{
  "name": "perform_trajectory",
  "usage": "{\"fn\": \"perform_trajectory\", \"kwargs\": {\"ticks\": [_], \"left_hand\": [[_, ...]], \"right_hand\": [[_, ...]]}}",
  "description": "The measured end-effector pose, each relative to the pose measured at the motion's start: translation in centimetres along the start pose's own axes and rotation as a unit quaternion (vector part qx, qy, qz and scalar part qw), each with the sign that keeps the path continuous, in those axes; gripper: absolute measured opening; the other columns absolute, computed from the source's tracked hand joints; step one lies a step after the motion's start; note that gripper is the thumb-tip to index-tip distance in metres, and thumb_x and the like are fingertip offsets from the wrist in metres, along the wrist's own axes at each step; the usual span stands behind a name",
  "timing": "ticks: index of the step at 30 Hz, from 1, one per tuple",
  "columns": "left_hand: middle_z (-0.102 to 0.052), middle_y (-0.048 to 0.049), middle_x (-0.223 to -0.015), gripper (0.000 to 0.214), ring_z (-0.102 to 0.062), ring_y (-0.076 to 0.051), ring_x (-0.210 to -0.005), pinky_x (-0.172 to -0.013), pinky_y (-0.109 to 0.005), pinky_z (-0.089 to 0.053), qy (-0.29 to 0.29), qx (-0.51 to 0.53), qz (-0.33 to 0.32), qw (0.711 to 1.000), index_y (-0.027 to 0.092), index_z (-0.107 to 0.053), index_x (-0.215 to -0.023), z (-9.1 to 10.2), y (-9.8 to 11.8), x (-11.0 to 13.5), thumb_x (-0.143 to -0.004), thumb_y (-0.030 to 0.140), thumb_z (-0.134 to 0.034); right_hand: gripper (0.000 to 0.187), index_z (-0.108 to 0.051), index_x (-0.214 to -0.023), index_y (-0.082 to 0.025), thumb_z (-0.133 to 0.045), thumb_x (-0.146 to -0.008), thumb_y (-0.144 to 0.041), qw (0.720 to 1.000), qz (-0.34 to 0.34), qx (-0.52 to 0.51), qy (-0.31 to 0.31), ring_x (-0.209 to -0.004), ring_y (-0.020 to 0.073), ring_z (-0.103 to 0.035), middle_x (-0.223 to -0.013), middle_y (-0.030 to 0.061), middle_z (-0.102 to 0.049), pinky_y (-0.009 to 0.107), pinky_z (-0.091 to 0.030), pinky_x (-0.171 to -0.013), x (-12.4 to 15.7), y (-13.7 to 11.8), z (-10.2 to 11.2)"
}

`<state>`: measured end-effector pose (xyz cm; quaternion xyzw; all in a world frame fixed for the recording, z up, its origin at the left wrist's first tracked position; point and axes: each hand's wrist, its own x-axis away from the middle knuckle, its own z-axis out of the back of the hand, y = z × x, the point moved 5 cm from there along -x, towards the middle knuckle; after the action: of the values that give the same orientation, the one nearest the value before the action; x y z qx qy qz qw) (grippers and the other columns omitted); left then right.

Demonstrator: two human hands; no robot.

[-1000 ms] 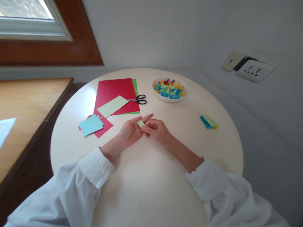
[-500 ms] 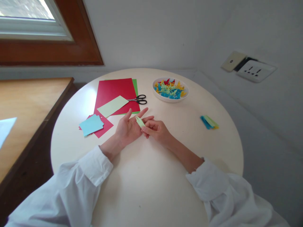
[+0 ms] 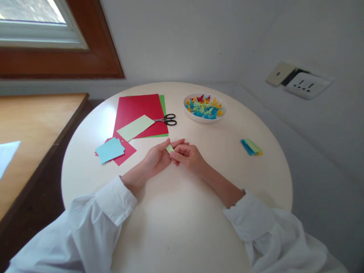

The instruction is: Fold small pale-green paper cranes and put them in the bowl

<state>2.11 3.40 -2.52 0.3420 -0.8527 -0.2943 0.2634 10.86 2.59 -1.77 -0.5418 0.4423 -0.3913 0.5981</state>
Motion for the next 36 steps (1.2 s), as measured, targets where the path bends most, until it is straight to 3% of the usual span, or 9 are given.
{"fn": "perform_trajectory", "kwargs": {"ticks": [4, 16, 20, 23, 27, 30, 36], "left_hand": [[-0.061, -0.0144, -0.112, 0.04, -0.054, -0.014, -0.062, -0.052, -0.027, -0.04, 0.005, 0.015, 0.009, 1.0, 0.008, -0.066, -0.098, -0.22, 0.21, 0.19, -0.09, 0.028, -0.032], [-0.063, -0.0157, -0.109, 0.045, -0.056, -0.016, -0.057, -0.047, -0.03, -0.041, 0.024, 0.033, 0.025, 0.999, 0.008, -0.066, -0.093, -0.13, 0.43, 0.1, -0.09, 0.029, -0.027], [-0.063, -0.0183, -0.108, 0.053, -0.059, -0.02, -0.063, -0.05, -0.032, -0.044, 0.005, 0.045, 0.013, 0.999, 0.007, -0.066, -0.093, -0.04, 0.63, -0.01, -0.09, 0.042, -0.026], [-0.064, -0.0172, -0.101, 0.054, -0.057, -0.018, -0.063, -0.052, -0.03, -0.044, -0.018, 0.019, -0.015, 1.0, 0.007, -0.067, -0.096, -0.22, 0.6, -0.09, -0.084, 0.053, -0.039], [-0.067, -0.0113, -0.09, 0.027, -0.051, -0.01, -0.055, -0.052, -0.025, -0.04, -0.025, -0.074, -0.07, 0.995, 0.009, -0.069, -0.094, -0.3, 0.46, -0.16, -0.076, 0.028, -0.062], [-0.067, -0.0122, -0.091, 0.024, -0.052, -0.011, -0.055, -0.051, -0.025, -0.041, -0.008, -0.073, -0.061, 0.995, 0.008, -0.068, -0.094, -0.05, 0.23, -0.18, -0.081, 0.024, -0.055], [-0.061, -0.0154, -0.112, 0.043, -0.055, -0.014, -0.061, -0.05, -0.027, -0.043, 0.002, 0.005, -0.001, 1.0, 0.008, -0.067, -0.096, -0.07, 0.34, 0.05, -0.091, 0.032, -0.031]], "right_hand": [[0.032, -0.051, -0.053, -0.017, -0.063, -0.071, -0.041, 1.0, 0.002, 0.001, -0.001, -0.046, 0.008, -0.049, -0.048, -0.0031, -0.054, 0.024, -0.041, -0.05, 0.0, 0.08, -0.04], [0.03, -0.052, -0.054, -0.017, -0.063, -0.072, -0.039, 1.0, 0.003, -0.003, -0.008, -0.048, 0.0091, -0.051, -0.05, -0.0028, -0.055, 0.025, -0.042, -0.052, 0.23, 0.21, -0.08], [0.033, -0.052, -0.054, -0.017, -0.062, -0.072, -0.042, 1.0, 0.012, -0.014, -0.004, -0.049, 0.009, -0.05, -0.05, -0.0027, -0.054, 0.025, -0.042, -0.052, 0.18, 0.31, 0.0], [0.034, -0.052, -0.055, -0.017, -0.062, -0.072, -0.045, 1.0, 0.011, -0.027, 0.008, -0.048, 0.0085, -0.049, -0.05, -0.003, -0.054, 0.024, -0.041, -0.051, 0.03, 0.28, 0.15], [0.035, -0.051, -0.055, -0.017, -0.063, -0.07, -0.046, 1.0, 0.003, -0.028, 0.011, -0.047, 0.0084, -0.049, -0.05, -0.0033, -0.053, 0.024, -0.041, -0.049, -0.08, 0.14, 0.13], [0.035, -0.051, -0.054, -0.017, -0.064, -0.07, -0.045, 1.0, -0.006, -0.024, 0.005, -0.047, 0.0083, -0.049, -0.05, -0.0034, -0.053, 0.024, -0.041, -0.05, -0.04, 0.05, 0.01], [0.033, -0.051, -0.054, -0.017, -0.064, -0.07, -0.043, 1.0, -0.005, -0.014, -0.001, -0.047, 0.0082, -0.049, -0.049, -0.0035, -0.053, 0.025, -0.041, -0.051, 0.12, 0.02, -0.13]]}}
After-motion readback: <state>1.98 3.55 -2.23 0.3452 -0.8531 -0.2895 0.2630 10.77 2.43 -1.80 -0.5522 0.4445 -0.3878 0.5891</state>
